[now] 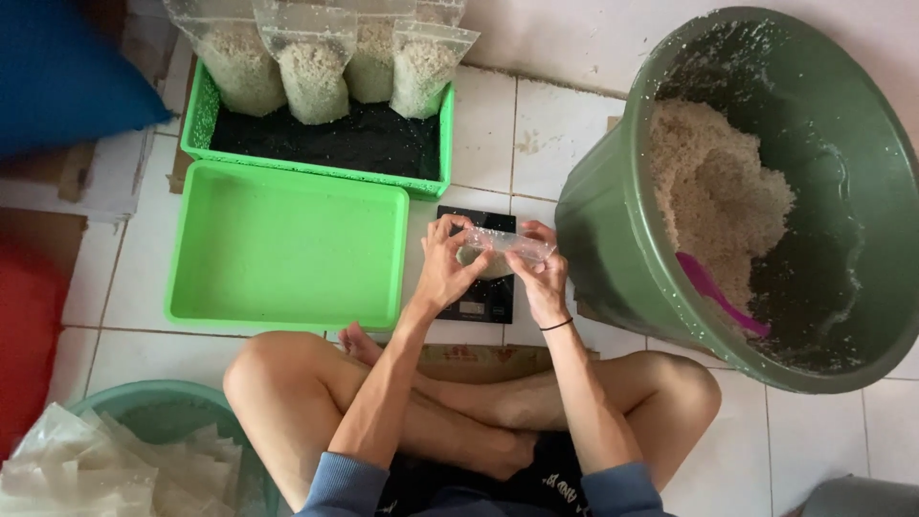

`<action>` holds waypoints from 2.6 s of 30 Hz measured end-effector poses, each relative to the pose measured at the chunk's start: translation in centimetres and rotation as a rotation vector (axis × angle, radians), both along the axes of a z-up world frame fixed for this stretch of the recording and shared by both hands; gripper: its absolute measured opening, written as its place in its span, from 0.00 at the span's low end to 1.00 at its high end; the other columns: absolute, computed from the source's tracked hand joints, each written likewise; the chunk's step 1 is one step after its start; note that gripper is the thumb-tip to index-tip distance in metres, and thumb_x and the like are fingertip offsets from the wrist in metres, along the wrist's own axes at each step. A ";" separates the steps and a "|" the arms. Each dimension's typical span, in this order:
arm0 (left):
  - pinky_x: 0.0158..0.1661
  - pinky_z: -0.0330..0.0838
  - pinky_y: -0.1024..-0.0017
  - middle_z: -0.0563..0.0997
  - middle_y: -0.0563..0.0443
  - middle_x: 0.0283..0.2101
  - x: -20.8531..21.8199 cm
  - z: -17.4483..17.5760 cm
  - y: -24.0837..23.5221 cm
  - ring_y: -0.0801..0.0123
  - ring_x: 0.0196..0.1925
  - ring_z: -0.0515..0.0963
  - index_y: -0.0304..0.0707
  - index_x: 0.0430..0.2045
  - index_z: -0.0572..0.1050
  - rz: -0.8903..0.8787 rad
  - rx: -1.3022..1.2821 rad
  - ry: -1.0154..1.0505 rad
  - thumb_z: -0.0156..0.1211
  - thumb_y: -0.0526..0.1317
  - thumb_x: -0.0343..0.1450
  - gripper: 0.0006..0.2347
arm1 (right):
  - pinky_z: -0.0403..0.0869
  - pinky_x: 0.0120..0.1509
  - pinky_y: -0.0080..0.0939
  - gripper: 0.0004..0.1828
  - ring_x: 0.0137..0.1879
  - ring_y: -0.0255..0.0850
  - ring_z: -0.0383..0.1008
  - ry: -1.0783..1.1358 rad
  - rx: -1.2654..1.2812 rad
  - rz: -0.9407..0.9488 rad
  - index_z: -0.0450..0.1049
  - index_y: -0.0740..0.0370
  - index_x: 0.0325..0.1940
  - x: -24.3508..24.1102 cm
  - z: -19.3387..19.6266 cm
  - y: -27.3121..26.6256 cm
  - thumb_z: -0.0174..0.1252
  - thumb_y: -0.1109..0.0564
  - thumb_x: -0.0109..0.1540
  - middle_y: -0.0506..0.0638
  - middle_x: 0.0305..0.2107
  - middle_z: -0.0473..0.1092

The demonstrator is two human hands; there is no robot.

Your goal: The person scoops a granular material from a large green bucket into small clear plastic bags using a pink scoop. They place the filled bags on a digital scale to check weight, then fold and seal the bags before placing them into a green tray.

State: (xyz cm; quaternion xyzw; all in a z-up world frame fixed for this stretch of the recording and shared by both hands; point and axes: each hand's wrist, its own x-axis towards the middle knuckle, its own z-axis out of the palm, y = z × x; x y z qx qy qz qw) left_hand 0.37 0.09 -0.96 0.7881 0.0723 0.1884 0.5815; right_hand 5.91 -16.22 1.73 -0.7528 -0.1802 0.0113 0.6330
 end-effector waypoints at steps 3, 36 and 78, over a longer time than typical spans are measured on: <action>0.49 0.58 0.58 0.67 0.57 0.45 0.3 -0.5 0.1 0.58 0.55 0.65 0.51 0.26 0.78 -0.011 -0.010 0.020 0.65 0.48 0.65 0.06 | 0.67 0.64 0.37 0.11 0.55 0.36 0.67 -0.036 -0.018 -0.014 0.79 0.61 0.39 0.6 -2.0 -0.8 0.70 0.60 0.54 0.48 0.52 0.67; 0.49 0.61 0.50 0.71 0.53 0.45 -0.3 2.1 0.7 0.54 0.51 0.69 0.45 0.28 0.78 -0.026 0.067 0.051 0.65 0.48 0.68 0.09 | 0.66 0.41 0.31 0.05 0.36 0.31 0.66 -0.104 -0.072 -0.014 0.80 0.60 0.37 1.0 0.7 -2.7 0.67 0.57 0.59 0.50 0.40 0.76; 0.55 0.69 0.50 0.70 0.34 0.51 -3.6 0.3 -3.5 0.43 0.54 0.74 0.27 0.59 0.52 0.167 -0.082 0.144 0.82 0.45 0.49 0.48 | 0.70 0.37 0.34 0.03 0.30 0.37 0.72 -0.488 -0.067 -0.078 0.80 0.58 0.30 -0.9 6.9 1.4 0.69 0.61 0.57 0.48 0.29 0.76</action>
